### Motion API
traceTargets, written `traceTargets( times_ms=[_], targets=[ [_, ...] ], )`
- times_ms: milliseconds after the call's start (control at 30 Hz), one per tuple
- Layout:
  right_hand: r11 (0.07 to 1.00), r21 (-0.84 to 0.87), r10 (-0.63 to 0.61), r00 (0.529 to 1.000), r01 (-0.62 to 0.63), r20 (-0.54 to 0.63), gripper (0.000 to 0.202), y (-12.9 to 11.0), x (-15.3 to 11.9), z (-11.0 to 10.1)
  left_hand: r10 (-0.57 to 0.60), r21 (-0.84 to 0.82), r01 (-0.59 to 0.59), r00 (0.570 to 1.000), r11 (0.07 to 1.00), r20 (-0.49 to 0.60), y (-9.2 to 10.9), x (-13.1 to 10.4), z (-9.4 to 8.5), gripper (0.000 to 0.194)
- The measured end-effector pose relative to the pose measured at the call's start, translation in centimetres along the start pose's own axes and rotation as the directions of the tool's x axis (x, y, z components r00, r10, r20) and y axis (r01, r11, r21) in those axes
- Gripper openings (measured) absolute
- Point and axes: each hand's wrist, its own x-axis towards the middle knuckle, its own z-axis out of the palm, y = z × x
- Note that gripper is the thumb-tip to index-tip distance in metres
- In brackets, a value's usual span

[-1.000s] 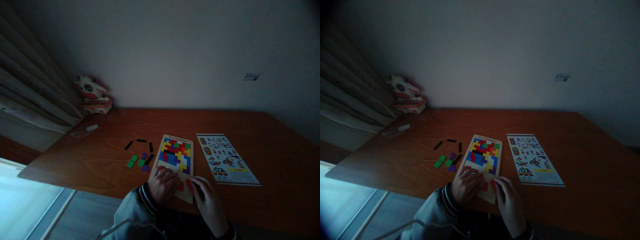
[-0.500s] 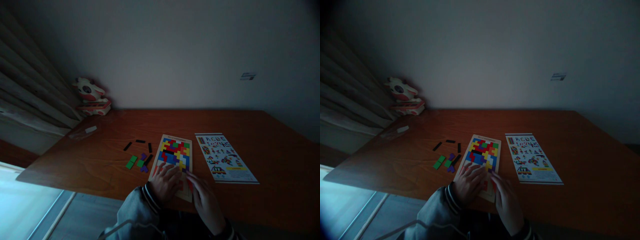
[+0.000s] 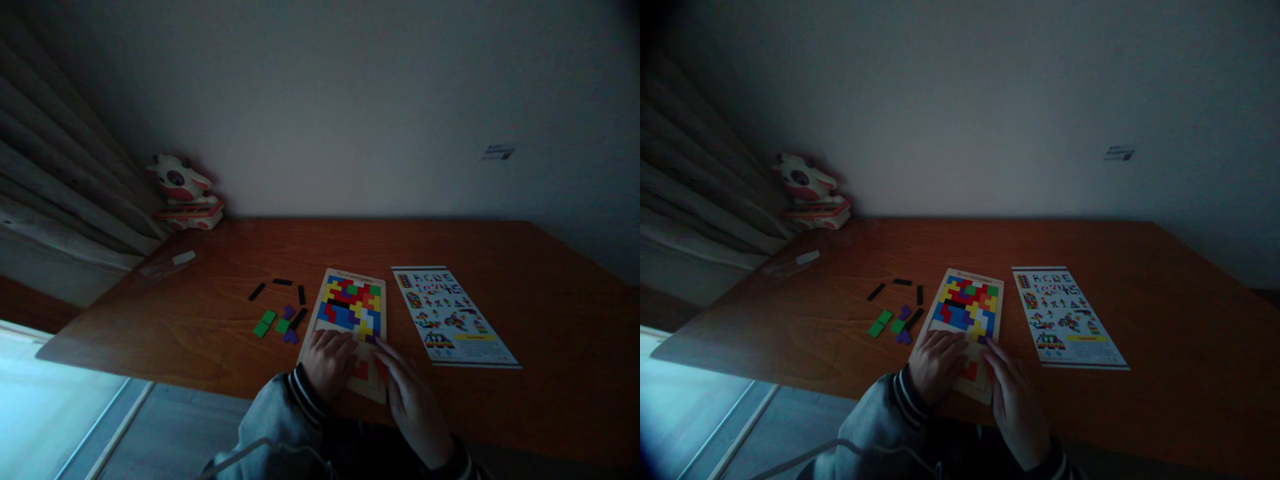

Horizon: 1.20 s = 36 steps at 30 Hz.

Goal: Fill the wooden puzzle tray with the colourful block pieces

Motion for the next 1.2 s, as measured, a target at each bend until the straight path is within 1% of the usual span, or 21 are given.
traceTargets(
  times_ms=[67, 133, 200, 300, 433, 567, 700, 867, 1067, 1200],
  targets=[
    [1.000, -0.004, 0.003, 1.000, -0.003, -0.022, 0.045, 0.0, 0.0, 0.0, -0.060, 0.022, 0.060, 0.998, 0.998, -0.003, 0.0, 0.4, 0.2, 0.017],
    [1.000, -0.008, 0.008, 0.999, -0.008, -0.039, 0.045, 0.0, -0.1, 0.0, -0.085, 0.029, 0.085, 0.996, 0.996, 0.002, 0.0, 0.6, 0.4, 0.016],
    [1.000, -0.006, 0.012, 0.999, -0.013, -0.041, 0.045, 0.1, -0.2, 0.0, -0.091, 0.026, 0.091, 0.996, 0.995, 0.004, 0.0, 0.7, 0.4, 0.013],
    [1.000, -0.007, 0.022, 0.999, -0.022, -0.039, 0.044, 0.2, -0.4, 0.1, -0.093, 0.016, 0.094, 0.995, 0.995, -0.023, 0.1, 0.7, 0.4, 0.012],
    [1.000, -0.009, 0.026, 0.998, -0.026, -0.049, 0.040, 0.3, -0.5, 0.2, -0.098, 0.005, 0.098, 0.995, 0.995, -0.026, 0.0, 0.7, 0.5, 0.017],
    [0.999, 0.011, 0.051, 0.996, -0.050, -0.076, 0.034, 0.3, -0.5, 0.3, -0.075, -0.013, 0.075, 0.996, 0.997, -0.042, -0.7, 0.5, 0.6, 0.021],
    [0.995, 0.057, 0.085, 0.983, -0.076, -0.161, 0.026, 0.2, -0.2, 0.3, -0.055, -0.004, 0.054, 0.996, 0.999, -0.075, -1.6, 0.3, 0.0, 0.022],
    [0.993, 0.087, 0.097, 0.977, -0.082, -0.188, 0.025, 0.0, 0.1, -0.2, -0.058, -0.029, 0.055, 0.993, 0.998, -0.104, -1.6, 0.4, -0.6, 0.018],
    [0.994, 0.078, 0.085, 0.974, -0.070, -0.211, 0.023, -0.1, 0.1, -0.3, 0.008, -0.025, -0.010, 0.998, 1.000, -0.069, -1.4, 0.4, -1.2, 0.013],
    [0.994, 0.077, 0.095, 0.975, -0.081, -0.199, 0.023, -0.2, 0.0, -0.2, 0.076, -0.022, -0.076, 0.997, 0.997, 0.016, -1.4, 0.0, -1.8, 0.014]
  ],
)
